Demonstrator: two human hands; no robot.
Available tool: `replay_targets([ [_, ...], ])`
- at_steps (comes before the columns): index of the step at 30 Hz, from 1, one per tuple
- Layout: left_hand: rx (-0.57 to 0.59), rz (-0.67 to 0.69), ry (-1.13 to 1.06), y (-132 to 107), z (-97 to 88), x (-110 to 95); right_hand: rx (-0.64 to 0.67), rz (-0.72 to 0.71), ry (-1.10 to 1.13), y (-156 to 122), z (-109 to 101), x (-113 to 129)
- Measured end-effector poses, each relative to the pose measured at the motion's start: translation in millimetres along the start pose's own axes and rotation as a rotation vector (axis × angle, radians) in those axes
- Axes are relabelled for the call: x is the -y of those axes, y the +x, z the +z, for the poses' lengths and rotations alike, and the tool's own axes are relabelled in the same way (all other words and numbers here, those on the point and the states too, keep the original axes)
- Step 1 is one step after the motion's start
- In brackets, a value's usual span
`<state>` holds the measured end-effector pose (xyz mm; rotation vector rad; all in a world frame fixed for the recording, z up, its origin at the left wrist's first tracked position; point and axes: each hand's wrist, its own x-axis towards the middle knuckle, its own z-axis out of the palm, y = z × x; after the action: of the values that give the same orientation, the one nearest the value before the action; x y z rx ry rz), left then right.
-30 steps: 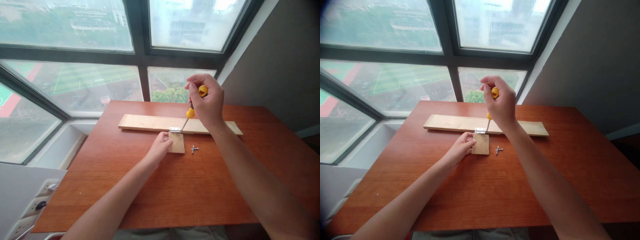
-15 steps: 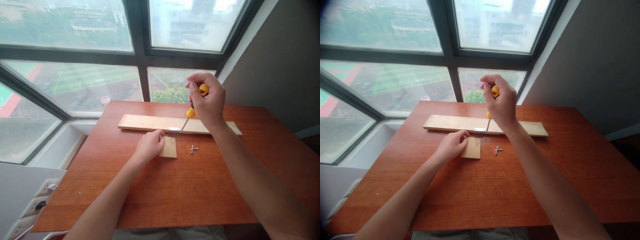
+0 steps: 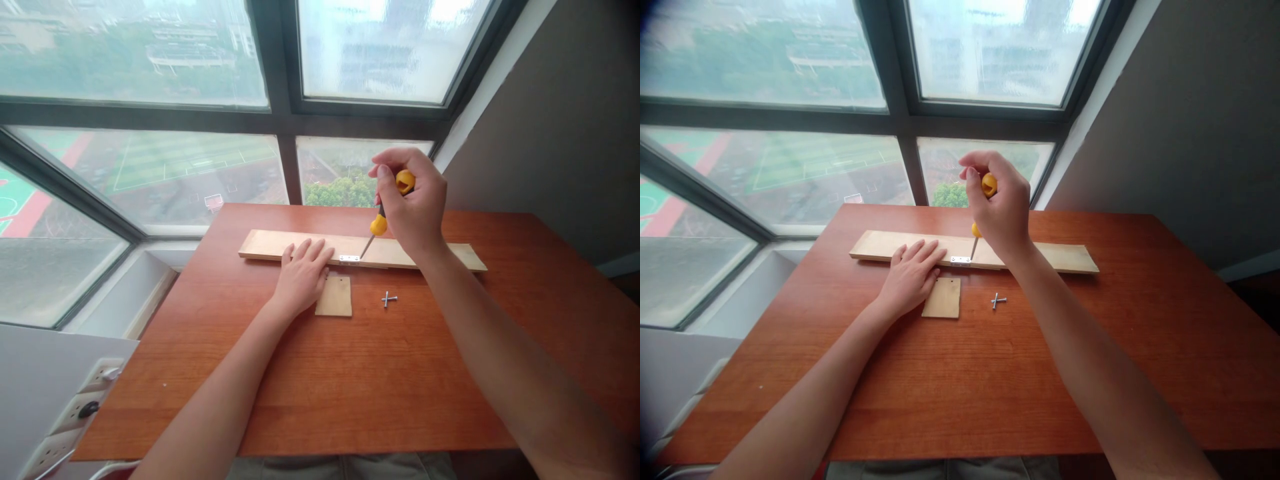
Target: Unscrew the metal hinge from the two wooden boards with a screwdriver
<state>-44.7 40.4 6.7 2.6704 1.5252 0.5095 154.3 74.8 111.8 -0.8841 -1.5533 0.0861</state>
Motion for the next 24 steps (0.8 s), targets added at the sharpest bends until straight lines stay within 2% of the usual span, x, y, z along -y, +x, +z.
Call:
replay_targets([
  [6,0.048,0.054,0.05,-2,-6.0,-8,-0.008,-0.001,-0.001,0,-2,1],
  [15,0.071,0.106,-0.008,-4,-7.0,-22,-0.031,0.016,-0.032,-4,-12,14],
  [24,0.057,0.055,-0.013,-6,-1.4,-24,-0.055,0.033,-0.013,-8,-13,18],
])
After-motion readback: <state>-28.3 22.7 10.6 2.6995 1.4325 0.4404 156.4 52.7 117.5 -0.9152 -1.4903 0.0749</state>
